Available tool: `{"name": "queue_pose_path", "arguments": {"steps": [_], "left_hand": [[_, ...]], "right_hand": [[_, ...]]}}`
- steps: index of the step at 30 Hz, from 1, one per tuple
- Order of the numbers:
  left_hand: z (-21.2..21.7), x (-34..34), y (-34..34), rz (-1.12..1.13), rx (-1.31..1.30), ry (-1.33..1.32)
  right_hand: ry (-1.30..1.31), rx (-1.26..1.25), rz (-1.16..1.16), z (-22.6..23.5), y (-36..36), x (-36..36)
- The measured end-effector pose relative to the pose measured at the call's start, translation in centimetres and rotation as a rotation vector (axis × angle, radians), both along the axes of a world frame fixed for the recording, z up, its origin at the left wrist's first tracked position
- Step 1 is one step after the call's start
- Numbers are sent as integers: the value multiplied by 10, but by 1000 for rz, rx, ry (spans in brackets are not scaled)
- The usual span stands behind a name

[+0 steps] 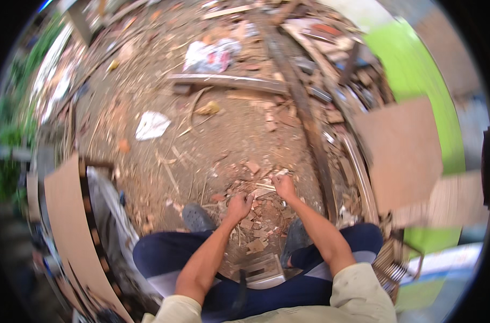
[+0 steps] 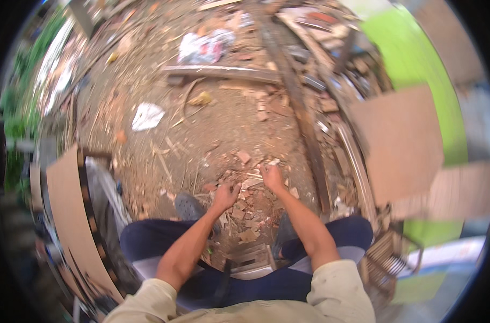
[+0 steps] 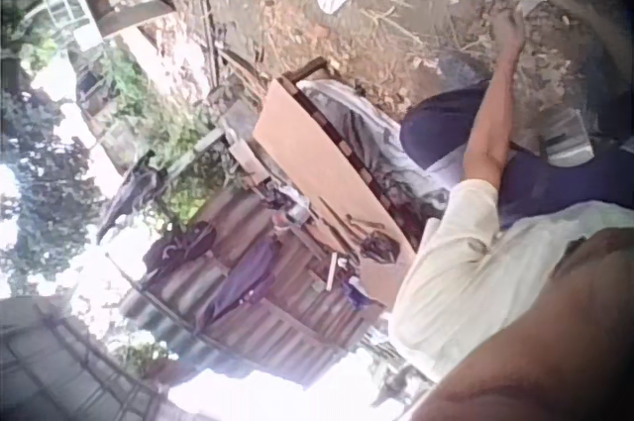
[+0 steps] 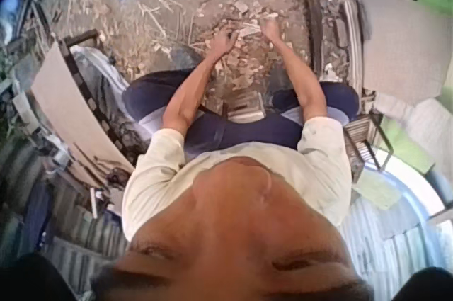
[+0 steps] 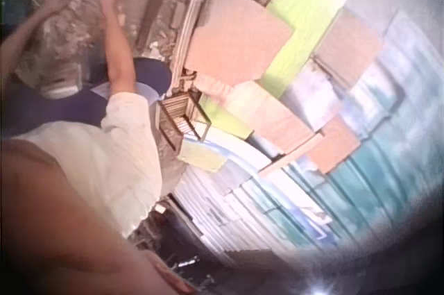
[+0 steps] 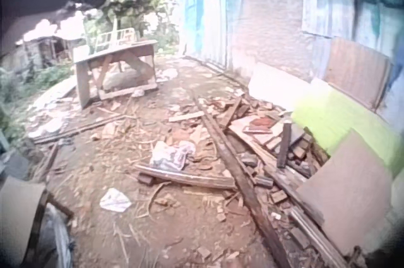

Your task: The person clears debris from a cluttered outdoor area, then uses a hammer to repeatedly strike and break a long wooden plank into smaller pieces. The person handles the wood and hammer by hand throughout the process.

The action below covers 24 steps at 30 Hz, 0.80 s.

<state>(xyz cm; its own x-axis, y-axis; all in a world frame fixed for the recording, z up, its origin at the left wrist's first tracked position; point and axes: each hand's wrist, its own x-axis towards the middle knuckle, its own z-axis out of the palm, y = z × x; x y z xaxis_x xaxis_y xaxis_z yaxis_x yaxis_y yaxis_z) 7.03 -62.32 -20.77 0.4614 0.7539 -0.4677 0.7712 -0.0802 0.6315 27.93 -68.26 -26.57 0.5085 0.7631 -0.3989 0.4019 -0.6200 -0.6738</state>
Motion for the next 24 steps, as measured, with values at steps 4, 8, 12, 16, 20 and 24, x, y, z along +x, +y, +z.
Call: {"name": "queue_pose_path", "arguments": {"steps": [4,8,12,16,20,24], "left_hand": [[25,-39,36,314,-160,-169],[106,-59,51,430,-280,-149],[198,-115,57,492,-345,-98],[275,-166,46,796,-413,-108],[329,-194,56,1016,-492,-172],[320,-208,87,1337,-710,-295]], "right_hand": [[71,-56,115,53,40,-66],[48,-146,124,113,39,-95],[128,-171,129,181,33,-127],[-5,-383,262,323,88,-184],[14,-348,410,373,154,-242],[194,-164,544,387,241,-316]]}}
